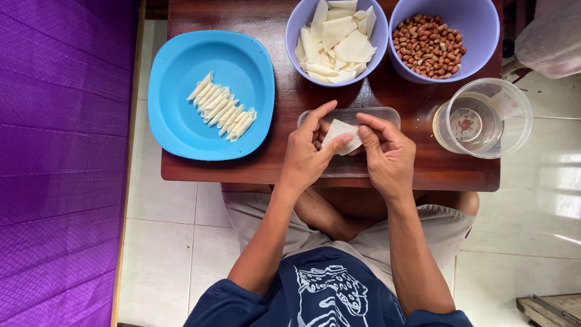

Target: Manually assembling nut rolls by placing a nut on a wrapper and rolling it into a cylinder.

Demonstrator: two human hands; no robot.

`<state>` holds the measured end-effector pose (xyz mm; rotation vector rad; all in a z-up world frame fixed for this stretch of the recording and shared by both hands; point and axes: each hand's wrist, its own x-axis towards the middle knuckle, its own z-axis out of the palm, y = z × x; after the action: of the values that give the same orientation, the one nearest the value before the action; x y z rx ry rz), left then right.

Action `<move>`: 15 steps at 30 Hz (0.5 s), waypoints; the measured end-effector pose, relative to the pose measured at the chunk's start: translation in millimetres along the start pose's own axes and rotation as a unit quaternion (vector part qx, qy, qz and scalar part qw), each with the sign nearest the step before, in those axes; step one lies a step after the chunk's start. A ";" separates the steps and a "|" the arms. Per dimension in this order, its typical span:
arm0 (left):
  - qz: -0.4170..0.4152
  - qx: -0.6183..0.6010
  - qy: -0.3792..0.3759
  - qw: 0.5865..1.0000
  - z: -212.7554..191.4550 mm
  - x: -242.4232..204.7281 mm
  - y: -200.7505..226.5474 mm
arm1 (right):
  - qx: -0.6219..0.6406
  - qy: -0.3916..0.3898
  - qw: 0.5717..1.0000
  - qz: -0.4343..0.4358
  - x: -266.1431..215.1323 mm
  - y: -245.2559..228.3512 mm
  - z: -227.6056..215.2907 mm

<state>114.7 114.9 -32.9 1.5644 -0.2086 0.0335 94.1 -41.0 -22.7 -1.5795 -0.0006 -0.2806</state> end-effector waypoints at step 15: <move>0.055 0.033 0.021 0.998 -0.1 -4.4 18.8 | -0.020 -0.015 1.000 0.007 -3.8 2.8 -1.2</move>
<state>107.5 115.7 -14.9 1.6155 -0.2619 0.1604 90.8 -41.6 -26.1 -1.6235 -0.0067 -0.2472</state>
